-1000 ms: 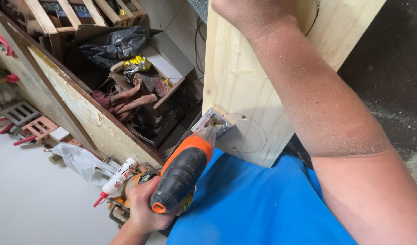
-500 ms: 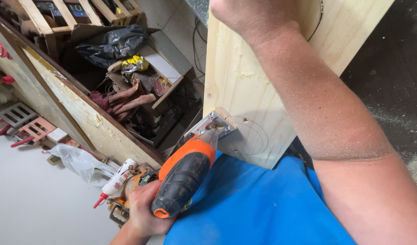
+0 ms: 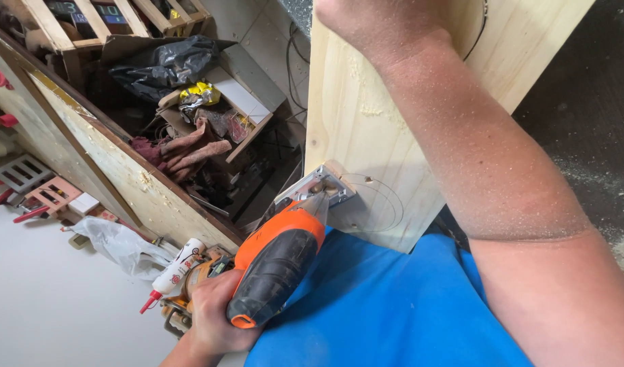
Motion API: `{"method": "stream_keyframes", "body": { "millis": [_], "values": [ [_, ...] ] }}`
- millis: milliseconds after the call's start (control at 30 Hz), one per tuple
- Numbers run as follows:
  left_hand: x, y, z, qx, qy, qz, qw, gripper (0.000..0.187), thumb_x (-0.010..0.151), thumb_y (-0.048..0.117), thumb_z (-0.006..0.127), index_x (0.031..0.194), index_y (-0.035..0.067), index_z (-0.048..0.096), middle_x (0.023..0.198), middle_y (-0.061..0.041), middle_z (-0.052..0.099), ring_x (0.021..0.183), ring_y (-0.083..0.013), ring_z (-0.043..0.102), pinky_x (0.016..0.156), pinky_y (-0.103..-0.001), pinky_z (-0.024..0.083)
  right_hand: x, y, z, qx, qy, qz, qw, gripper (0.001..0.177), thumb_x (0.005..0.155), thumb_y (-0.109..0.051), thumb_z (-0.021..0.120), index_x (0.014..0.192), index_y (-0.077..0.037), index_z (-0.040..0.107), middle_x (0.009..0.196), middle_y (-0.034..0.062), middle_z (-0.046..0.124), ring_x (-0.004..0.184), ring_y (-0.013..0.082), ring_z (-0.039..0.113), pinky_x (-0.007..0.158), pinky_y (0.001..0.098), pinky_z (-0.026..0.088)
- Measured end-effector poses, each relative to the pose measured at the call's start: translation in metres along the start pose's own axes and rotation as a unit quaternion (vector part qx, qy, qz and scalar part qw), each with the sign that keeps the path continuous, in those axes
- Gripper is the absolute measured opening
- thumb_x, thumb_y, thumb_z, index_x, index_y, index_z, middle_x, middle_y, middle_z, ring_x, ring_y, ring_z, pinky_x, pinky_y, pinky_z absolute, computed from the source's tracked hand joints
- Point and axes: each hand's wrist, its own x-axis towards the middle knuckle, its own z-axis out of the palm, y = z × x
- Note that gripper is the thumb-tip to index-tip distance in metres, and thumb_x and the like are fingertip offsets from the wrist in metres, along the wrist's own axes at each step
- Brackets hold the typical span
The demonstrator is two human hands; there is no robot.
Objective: Cutting circular holes in a wooden board using an electric jigsaw.
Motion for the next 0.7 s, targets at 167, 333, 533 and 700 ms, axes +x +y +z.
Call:
{"method": "stream_keyframes", "body": {
  "millis": [167,333,533,700],
  "values": [
    [0.001,0.000,-0.001,-0.003,-0.010,0.003,1.000,0.008,0.078,0.017,0.064,0.081,0.009,0.068,0.063,0.000,0.057,0.049,-0.0210,0.055,0.045,-0.033,0.046,-0.002,-0.004,0.004,0.004,-0.003,-0.008,1.000,0.055,0.113,-0.045,0.097,0.121,0.001,0.066,0.120,0.0181,0.070,0.110,0.0355,0.065,0.092,0.0427,0.047],
    [0.005,-0.002,-0.001,-0.004,-0.014,0.012,1.000,0.008,0.079,0.018,0.064,0.077,0.010,0.065,0.061,0.000,0.050,0.047,-0.0215,0.048,0.044,-0.033,0.041,-0.003,-0.002,0.007,0.000,-0.004,-0.010,1.000,0.054,0.113,-0.045,0.096,0.119,0.000,0.066,0.118,0.0172,0.070,0.108,0.0348,0.065,0.091,0.0423,0.048],
    [0.009,0.001,-0.002,-0.015,-0.008,0.019,1.000,0.011,0.081,0.019,0.065,0.081,0.009,0.068,0.063,0.000,0.056,0.049,-0.0205,0.054,0.045,-0.033,0.045,-0.006,-0.004,0.011,0.003,-0.007,-0.022,1.000,0.054,0.113,-0.046,0.095,0.118,-0.001,0.066,0.117,0.0162,0.071,0.107,0.0339,0.065,0.089,0.0417,0.048],
    [0.011,0.002,-0.002,-0.019,-0.010,0.040,0.999,0.011,0.083,0.017,0.062,0.077,0.009,0.064,0.061,-0.001,0.050,0.047,-0.0198,0.048,0.044,-0.033,0.039,-0.013,-0.003,0.014,0.004,-0.011,-0.029,1.000,0.053,0.113,-0.047,0.094,0.116,-0.002,0.067,0.115,0.0153,0.071,0.105,0.0332,0.066,0.088,0.0412,0.049]
  ]
}}
